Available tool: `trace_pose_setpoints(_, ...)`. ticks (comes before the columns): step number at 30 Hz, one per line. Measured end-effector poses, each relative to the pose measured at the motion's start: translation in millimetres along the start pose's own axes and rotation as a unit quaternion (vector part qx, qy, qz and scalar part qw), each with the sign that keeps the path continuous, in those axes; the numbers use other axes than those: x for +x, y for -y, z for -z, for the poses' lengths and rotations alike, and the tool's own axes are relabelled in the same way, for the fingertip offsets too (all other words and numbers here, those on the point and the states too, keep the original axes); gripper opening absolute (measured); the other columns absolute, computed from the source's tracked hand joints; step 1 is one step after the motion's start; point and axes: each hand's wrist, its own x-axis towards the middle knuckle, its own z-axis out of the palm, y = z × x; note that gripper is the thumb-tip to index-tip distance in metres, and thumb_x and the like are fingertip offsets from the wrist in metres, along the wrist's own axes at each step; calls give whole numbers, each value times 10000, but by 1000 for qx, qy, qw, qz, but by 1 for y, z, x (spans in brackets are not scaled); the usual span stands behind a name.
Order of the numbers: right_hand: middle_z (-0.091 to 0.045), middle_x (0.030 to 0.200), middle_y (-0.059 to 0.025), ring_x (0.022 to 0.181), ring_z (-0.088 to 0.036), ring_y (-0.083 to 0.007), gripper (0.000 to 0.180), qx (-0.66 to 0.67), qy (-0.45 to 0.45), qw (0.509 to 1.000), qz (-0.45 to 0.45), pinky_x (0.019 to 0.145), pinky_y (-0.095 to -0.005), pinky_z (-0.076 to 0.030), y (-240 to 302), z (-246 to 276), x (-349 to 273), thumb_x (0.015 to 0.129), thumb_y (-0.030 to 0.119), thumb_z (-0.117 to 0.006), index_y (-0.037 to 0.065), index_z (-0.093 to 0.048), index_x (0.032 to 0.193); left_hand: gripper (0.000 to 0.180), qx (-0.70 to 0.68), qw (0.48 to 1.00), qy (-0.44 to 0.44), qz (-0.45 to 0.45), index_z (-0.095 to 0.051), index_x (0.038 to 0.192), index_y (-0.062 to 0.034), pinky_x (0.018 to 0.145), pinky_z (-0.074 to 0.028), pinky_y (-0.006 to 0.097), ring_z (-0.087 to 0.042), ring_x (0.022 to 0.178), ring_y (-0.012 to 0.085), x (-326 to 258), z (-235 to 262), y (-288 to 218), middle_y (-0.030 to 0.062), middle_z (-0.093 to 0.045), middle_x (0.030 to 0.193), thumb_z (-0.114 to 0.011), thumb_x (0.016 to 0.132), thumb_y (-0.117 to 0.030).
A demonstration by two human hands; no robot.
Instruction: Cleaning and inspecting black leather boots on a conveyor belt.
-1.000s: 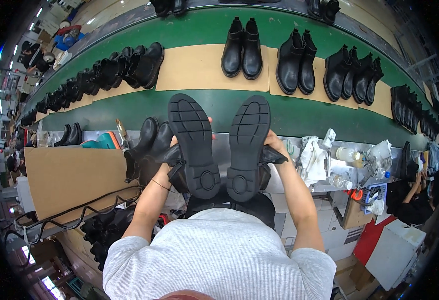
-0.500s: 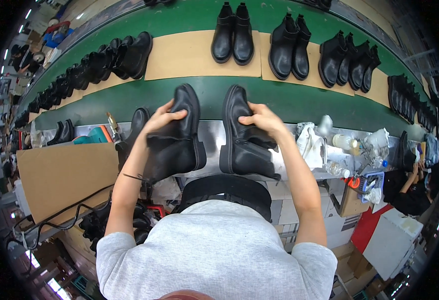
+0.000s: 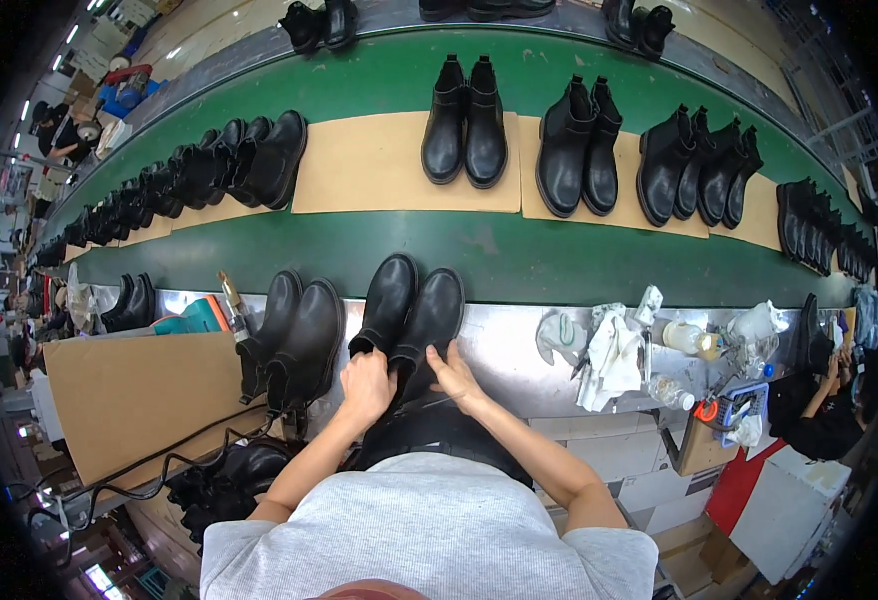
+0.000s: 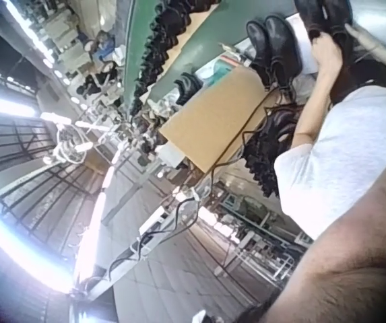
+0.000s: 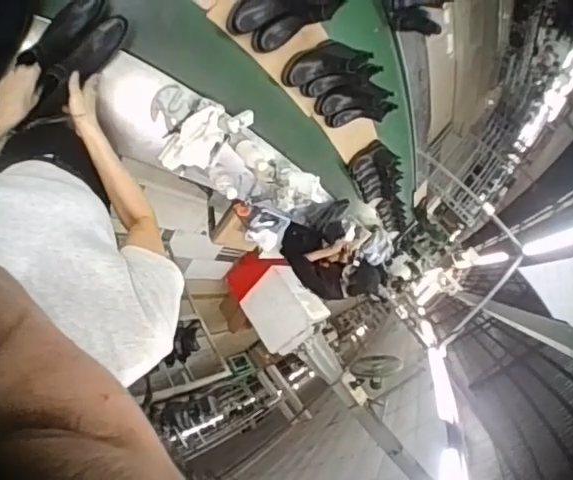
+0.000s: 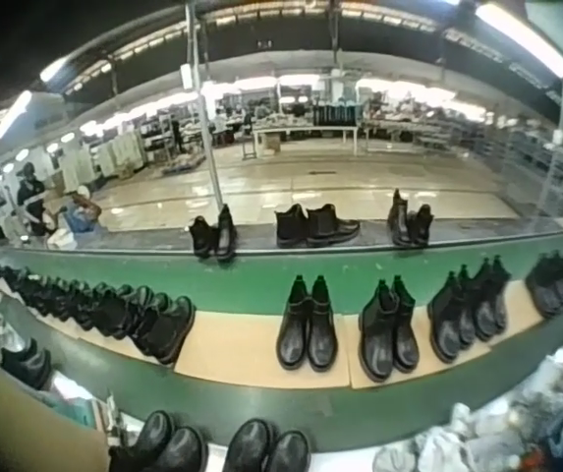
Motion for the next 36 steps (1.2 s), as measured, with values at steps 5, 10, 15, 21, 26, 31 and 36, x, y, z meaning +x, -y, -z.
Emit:
trace_pose_setpoints(5,-320,1395,-176,1178,-453,-322,677,54,53,997,17,871,-433,-492,39,12,-6,924,423,-503,102,-204,1440,156,-15,999,-43,-5,-591,666,8,636,-508,488,-619,665,397,65,51,26,222,-621,705,-650,703,-131)
trace_pose_setpoints(10,-541,1177,-183,1007,-588,-294,471,-306,-77,890,329,839,-376,-489,138,70,43,845,199,-621,-1,-493,1251,191,-7,985,-170,-9,-585,705,34,680,-494,501,-609,724,423,187,117,43,243,-616,732,-654,701,-144)
trace_pose_setpoints(15,-501,1204,-232,1177,-441,-395,628,-517,-240,731,374,971,-457,-379,303,73,76,825,234,-631,79,-354,1367,247,8,989,-143,42,-588,884,24,779,-492,489,-605,883,435,321,124,90,269,-629,901,-609,751,-182)
trace_pose_setpoints(21,-610,1033,-188,1030,-559,-340,554,-694,-276,606,273,908,-478,-375,367,97,183,803,334,-646,184,-443,1296,512,-71,949,-276,-135,-435,1248,53,967,-380,421,-457,1130,398,313,113,72,260,-511,1175,-608,788,-88)
trace_pose_setpoints(26,-665,750,-153,735,-662,-310,247,-647,-304,624,315,712,-446,-480,361,94,179,785,313,-657,69,-642,827,500,-417,904,51,-81,-407,1323,-17,990,-381,389,-479,1188,257,166,97,44,188,-504,1266,-569,853,-62)
trace_pose_setpoints(31,-648,717,-206,664,-664,-311,222,-378,-328,773,389,598,-395,-514,275,49,56,828,187,-603,-32,-568,806,807,-587,780,216,10,-72,1474,-137,996,-364,475,-337,1296,358,68,50,37,207,-208,1468,-538,893,-450)
trace_pose_setpoints(36,-672,922,-168,874,-660,-214,233,52,-153,961,223,703,-318,-541,174,16,-42,892,153,-556,-52,-486,978,788,-597,777,173,95,-89,1478,-212,958,-347,526,-276,1329,309,86,35,8,113,-35,1519,-454,879,-570)
